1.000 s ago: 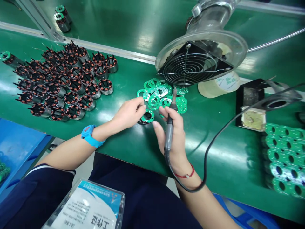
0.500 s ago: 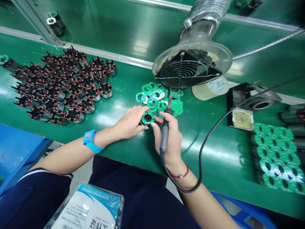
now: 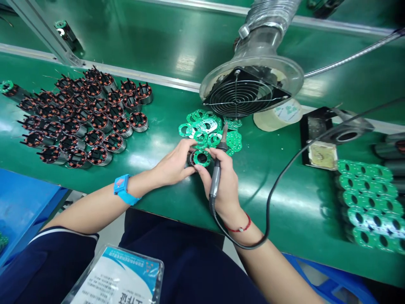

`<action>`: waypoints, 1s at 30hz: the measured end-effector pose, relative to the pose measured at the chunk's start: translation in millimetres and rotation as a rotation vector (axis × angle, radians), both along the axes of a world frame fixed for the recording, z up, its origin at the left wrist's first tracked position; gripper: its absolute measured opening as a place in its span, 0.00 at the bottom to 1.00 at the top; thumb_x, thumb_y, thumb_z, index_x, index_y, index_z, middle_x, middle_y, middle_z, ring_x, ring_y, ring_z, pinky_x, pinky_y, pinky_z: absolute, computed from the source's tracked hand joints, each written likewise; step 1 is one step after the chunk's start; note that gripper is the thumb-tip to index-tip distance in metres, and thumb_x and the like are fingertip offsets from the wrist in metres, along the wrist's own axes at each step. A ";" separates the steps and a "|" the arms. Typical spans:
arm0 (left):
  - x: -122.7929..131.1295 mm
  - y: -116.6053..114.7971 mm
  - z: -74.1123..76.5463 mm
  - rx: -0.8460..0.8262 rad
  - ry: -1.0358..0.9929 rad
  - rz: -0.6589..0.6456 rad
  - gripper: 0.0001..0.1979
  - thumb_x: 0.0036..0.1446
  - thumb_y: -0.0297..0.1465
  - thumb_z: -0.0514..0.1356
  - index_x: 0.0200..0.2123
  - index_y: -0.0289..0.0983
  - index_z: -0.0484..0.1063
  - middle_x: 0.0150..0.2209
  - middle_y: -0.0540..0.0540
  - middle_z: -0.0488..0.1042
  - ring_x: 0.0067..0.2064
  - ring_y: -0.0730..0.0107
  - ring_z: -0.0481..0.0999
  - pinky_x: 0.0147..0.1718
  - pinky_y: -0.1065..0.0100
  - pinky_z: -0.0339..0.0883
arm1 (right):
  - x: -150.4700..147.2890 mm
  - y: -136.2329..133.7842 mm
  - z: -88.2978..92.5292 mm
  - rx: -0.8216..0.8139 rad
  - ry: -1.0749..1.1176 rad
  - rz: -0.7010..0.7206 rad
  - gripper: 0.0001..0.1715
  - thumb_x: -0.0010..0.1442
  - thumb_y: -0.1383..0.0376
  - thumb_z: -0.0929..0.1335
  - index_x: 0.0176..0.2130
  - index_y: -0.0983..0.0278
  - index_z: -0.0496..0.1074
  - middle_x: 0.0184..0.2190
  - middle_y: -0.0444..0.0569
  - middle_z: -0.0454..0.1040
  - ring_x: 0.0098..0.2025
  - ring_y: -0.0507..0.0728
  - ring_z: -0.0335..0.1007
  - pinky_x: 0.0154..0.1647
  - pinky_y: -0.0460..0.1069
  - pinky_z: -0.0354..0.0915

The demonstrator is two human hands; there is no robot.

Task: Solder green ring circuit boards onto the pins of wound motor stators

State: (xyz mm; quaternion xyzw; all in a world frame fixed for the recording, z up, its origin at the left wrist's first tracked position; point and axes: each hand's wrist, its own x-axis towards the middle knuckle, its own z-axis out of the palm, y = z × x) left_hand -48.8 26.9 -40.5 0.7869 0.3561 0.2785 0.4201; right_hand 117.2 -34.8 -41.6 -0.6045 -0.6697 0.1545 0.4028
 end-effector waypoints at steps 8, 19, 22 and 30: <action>2.3 -6.7 6.2 0.075 0.092 -0.004 0.25 0.59 0.28 0.56 0.60 0.35 0.58 0.59 0.34 0.67 0.61 0.52 0.66 0.62 0.47 0.60 | 0.4 1.0 -1.4 0.049 -0.025 -0.021 0.24 0.65 0.55 0.68 0.57 0.58 0.63 0.51 0.53 0.74 0.51 0.63 0.73 0.52 0.60 0.70; -5.4 18.6 6.2 0.062 0.118 -0.135 0.24 0.59 0.33 0.62 0.58 0.37 0.64 0.55 0.37 0.72 0.56 0.55 0.70 0.56 0.51 0.65 | 3.9 3.3 7.4 0.105 -0.105 0.028 0.25 0.65 0.56 0.67 0.58 0.60 0.63 0.49 0.54 0.77 0.49 0.62 0.73 0.50 0.58 0.69; -2.2 12.3 7.5 0.113 0.186 -0.113 0.36 0.55 0.35 0.66 0.64 0.37 0.56 0.63 0.33 0.64 0.61 0.48 0.65 0.59 0.46 0.61 | 18.4 0.2 20.3 0.115 -0.127 -0.013 0.24 0.65 0.58 0.67 0.58 0.60 0.64 0.49 0.55 0.76 0.51 0.63 0.72 0.52 0.60 0.68; -1.5 11.3 24.2 0.132 0.266 0.023 0.25 0.55 0.31 0.66 0.55 0.36 0.65 0.55 0.37 0.73 0.57 0.52 0.70 0.56 0.49 0.65 | 108.9 40.6 19.9 0.090 -0.264 -0.251 0.25 0.63 0.57 0.63 0.56 0.66 0.69 0.37 0.55 0.79 0.37 0.64 0.74 0.41 0.59 0.69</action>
